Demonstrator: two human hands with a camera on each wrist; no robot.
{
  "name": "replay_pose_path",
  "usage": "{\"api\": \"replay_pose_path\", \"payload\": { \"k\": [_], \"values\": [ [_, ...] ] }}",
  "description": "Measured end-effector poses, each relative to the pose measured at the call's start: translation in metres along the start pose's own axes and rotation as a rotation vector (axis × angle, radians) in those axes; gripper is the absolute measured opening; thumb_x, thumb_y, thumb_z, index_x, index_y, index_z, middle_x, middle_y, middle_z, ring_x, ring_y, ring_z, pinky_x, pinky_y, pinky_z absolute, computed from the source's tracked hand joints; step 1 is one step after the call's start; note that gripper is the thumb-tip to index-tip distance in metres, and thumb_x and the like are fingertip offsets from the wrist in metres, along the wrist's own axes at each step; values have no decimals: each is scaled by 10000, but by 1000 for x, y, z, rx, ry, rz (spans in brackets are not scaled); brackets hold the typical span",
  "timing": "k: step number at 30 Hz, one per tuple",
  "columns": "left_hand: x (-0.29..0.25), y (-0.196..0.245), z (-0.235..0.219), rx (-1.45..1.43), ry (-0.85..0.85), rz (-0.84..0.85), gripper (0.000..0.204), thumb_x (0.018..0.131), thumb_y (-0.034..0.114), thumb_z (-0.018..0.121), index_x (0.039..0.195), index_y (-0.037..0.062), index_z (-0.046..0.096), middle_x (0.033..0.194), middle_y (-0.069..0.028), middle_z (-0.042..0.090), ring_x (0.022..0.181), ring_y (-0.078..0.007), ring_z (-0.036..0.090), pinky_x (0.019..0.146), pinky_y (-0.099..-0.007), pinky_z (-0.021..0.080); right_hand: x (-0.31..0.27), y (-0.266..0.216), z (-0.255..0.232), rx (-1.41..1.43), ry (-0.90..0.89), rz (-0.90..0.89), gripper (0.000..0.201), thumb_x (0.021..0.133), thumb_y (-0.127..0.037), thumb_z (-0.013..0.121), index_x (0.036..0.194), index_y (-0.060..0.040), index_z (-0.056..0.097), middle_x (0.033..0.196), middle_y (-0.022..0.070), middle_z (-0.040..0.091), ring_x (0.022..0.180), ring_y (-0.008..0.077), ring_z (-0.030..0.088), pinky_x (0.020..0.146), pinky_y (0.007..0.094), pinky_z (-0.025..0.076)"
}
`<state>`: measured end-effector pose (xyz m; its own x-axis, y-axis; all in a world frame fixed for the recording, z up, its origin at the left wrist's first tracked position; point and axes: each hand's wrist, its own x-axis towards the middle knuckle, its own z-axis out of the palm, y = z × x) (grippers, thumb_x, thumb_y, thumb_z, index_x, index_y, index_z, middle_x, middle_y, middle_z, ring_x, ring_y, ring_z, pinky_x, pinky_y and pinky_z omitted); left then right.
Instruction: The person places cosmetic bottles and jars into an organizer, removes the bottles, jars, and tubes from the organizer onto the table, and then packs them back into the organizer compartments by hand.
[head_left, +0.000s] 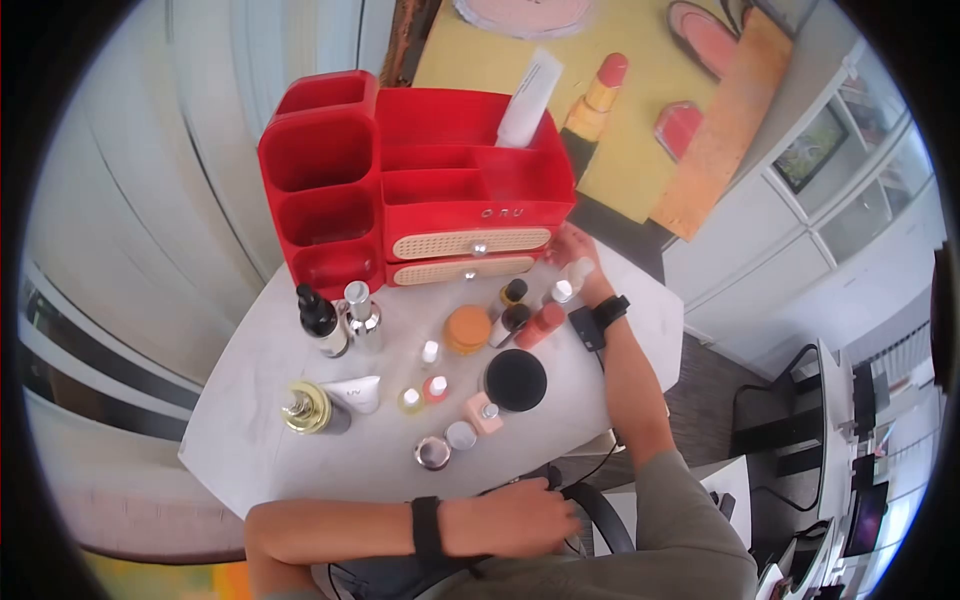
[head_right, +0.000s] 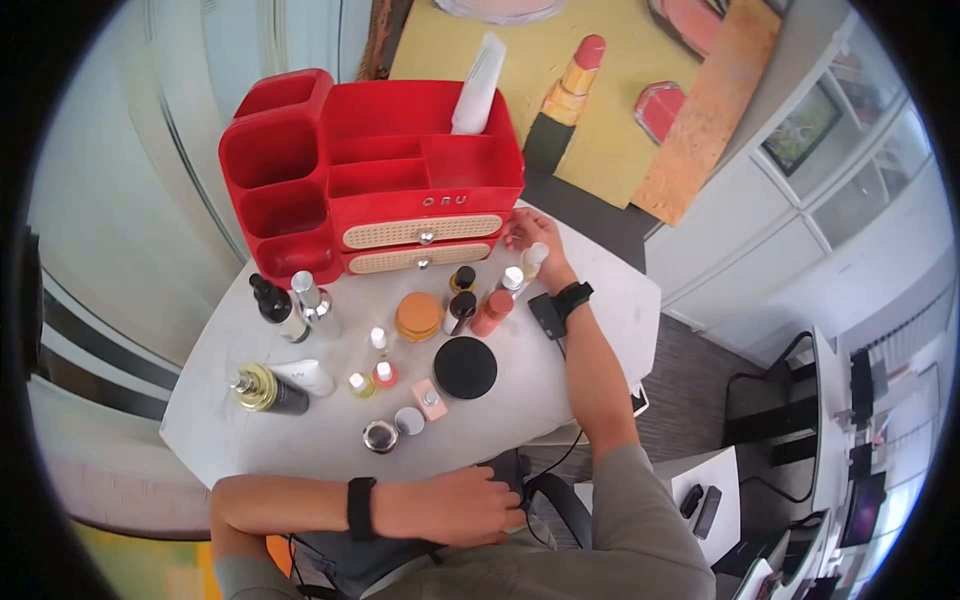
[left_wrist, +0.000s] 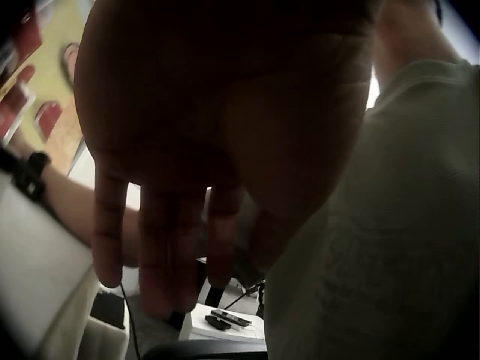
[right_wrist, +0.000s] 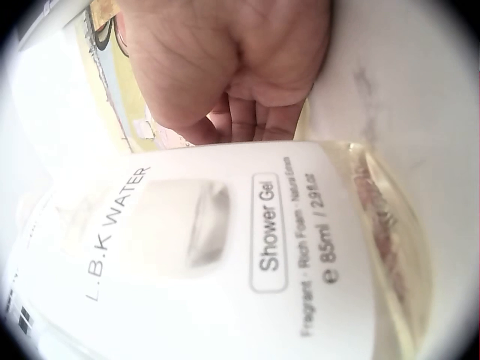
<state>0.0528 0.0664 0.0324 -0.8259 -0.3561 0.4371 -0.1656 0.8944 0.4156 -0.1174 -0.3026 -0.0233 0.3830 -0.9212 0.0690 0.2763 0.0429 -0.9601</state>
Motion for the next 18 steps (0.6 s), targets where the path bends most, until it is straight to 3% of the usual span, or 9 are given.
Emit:
{"api": "replay_pose_path", "payload": {
  "k": [2,3,7,10,12,14,18],
  "values": [
    [6,-21,9,-292,-249,-113,269,959,330,652,896,70,631,846,-85,678,816,-293,691,726,-416,507,0,-1,0,7,-27,11,196,1049,-194,581,1052,-10,647,851,91,692,729,185,640,650,313,518],
    [8,-28,13,-371,-221,-175,298,985,337,637,888,56,632,852,-111,710,843,-330,699,730,-430,521,1,-1,0,0,-19,4,196,1049,-194,581,1052,-10,647,851,91,692,729,185,640,650,313,518],
    [6,-48,18,-565,-199,-252,355,1012,367,621,864,45,639,775,-101,702,756,-326,690,676,-425,509,1,-2,-4,18,-35,25,202,1047,-204,588,1049,-9,640,876,93,688,760,190,644,667,316,521],
    [5,-52,21,-676,-139,-314,388,1027,388,619,850,45,651,701,-75,687,648,-261,663,624,-397,489,-2,-4,3,12,10,44,217,1051,-216,584,1076,-7,639,896,94,687,774,192,650,668,320,526],
    [6,-58,22,-949,-138,-414,379,1029,384,628,866,43,663,654,-37,659,607,-160,617,605,-341,469,-7,-16,8,14,35,46,229,1056,-225,576,1098,-8,639,903,93,686,780,192,655,662,322,530],
    [6,-61,19,-984,-109,-449,368,1031,363,626,860,40,666,643,-28,651,605,-129,604,597,-318,462,-20,-52,19,-328,129,-189,274,1075,-259,548,1156,-13,637,924,94,689,787,182,664,633,313,532],
    [5,-62,24,-1015,-21,-490,349,1031,319,623,839,32,673,621,-15,633,588,-91,578,579,-276,442,-27,-142,49,-593,202,-405,361,1088,-325,528,1237,-9,617,918,101,704,756,146,664,590,279,517]
  ]
}}
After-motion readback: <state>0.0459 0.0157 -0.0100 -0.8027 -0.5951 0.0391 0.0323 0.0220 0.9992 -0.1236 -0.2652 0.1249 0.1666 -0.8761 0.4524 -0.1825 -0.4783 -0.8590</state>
